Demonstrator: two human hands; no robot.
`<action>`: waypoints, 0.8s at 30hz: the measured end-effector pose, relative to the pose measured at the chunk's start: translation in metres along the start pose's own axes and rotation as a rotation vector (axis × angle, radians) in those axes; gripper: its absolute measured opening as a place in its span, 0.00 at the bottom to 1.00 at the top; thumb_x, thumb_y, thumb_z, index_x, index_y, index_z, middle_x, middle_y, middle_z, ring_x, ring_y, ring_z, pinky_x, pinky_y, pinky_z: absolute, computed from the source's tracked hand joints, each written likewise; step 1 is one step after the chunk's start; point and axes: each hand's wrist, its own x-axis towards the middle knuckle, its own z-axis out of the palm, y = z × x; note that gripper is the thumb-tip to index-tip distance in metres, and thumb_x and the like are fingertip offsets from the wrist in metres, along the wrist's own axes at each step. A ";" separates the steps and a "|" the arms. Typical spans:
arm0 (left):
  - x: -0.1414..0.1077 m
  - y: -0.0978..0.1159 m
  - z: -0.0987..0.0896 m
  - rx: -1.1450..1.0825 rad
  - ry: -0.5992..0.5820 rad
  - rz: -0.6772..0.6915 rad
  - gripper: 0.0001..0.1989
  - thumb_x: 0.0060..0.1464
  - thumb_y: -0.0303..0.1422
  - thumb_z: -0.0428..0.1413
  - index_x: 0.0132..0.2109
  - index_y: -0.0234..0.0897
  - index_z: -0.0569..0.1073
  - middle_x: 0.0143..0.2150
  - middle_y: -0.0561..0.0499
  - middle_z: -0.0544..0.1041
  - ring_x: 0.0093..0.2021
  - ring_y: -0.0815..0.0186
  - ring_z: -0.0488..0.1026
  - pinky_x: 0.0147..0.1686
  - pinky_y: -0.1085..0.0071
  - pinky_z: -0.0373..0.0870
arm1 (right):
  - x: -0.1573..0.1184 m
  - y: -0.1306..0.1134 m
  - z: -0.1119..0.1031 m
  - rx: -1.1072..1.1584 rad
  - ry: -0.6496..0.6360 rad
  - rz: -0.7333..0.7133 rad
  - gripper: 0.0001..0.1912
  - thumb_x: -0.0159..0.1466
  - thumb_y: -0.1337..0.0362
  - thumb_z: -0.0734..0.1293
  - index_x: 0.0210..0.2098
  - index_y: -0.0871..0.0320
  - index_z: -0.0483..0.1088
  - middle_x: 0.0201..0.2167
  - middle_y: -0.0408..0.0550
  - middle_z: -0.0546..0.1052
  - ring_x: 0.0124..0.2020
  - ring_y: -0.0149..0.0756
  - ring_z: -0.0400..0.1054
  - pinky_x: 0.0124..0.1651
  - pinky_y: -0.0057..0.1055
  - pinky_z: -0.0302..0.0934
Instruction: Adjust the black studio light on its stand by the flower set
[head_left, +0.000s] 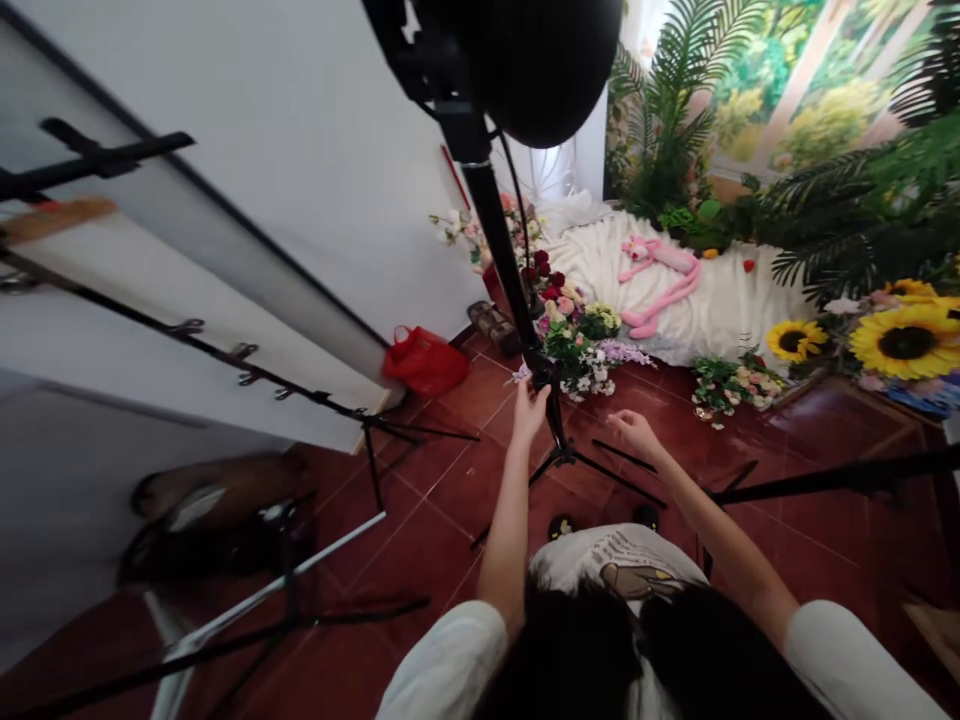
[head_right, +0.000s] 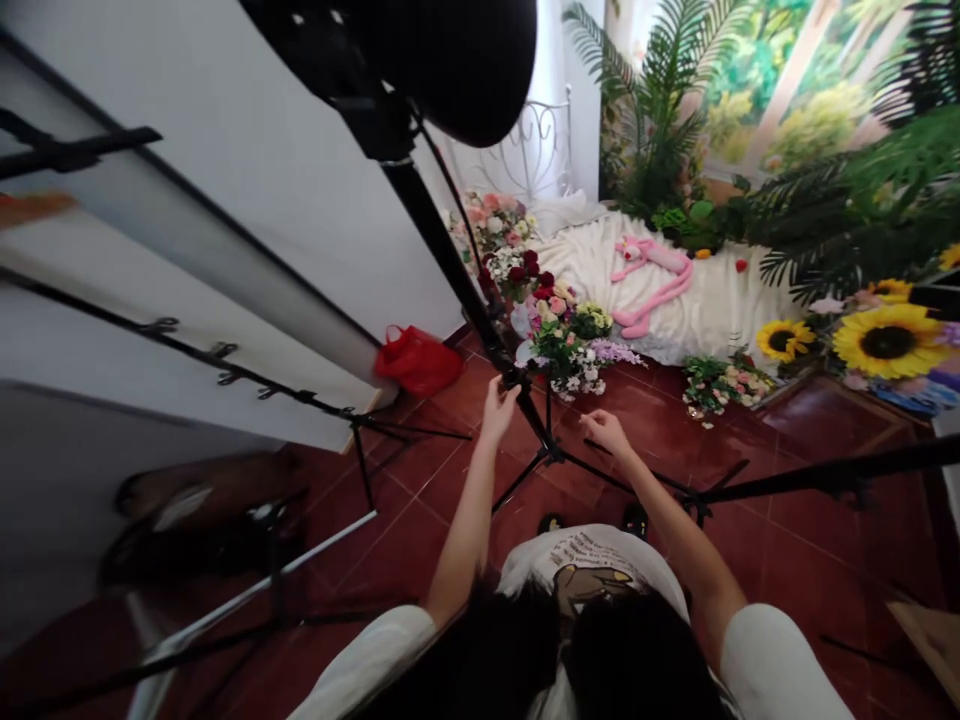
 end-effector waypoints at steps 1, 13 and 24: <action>-0.001 0.002 0.004 0.009 0.006 -0.002 0.22 0.57 0.46 0.55 0.53 0.38 0.66 0.52 0.42 0.74 0.53 0.61 0.73 0.57 0.62 0.66 | 0.010 -0.009 0.010 -0.011 -0.050 -0.026 0.22 0.51 0.44 0.72 0.23 0.58 0.70 0.14 0.40 0.69 0.15 0.27 0.58 0.19 0.24 0.53; 0.006 -0.005 0.020 -0.009 0.059 0.047 0.25 0.59 0.53 0.50 0.52 0.38 0.62 0.51 0.41 0.71 0.53 0.61 0.69 0.58 0.63 0.63 | 0.118 -0.096 0.088 -0.224 -0.093 -0.006 0.28 0.56 0.43 0.70 0.14 0.58 0.66 0.07 0.41 0.62 0.09 0.26 0.53 0.15 0.26 0.47; 0.004 -0.006 0.020 -0.022 0.056 0.067 0.23 0.59 0.51 0.49 0.52 0.39 0.61 0.50 0.41 0.71 0.51 0.61 0.70 0.57 0.61 0.64 | 0.112 -0.088 0.090 -0.045 -0.234 -0.103 0.21 0.61 0.49 0.67 0.20 0.56 0.64 0.13 0.37 0.64 0.14 0.25 0.55 0.19 0.23 0.50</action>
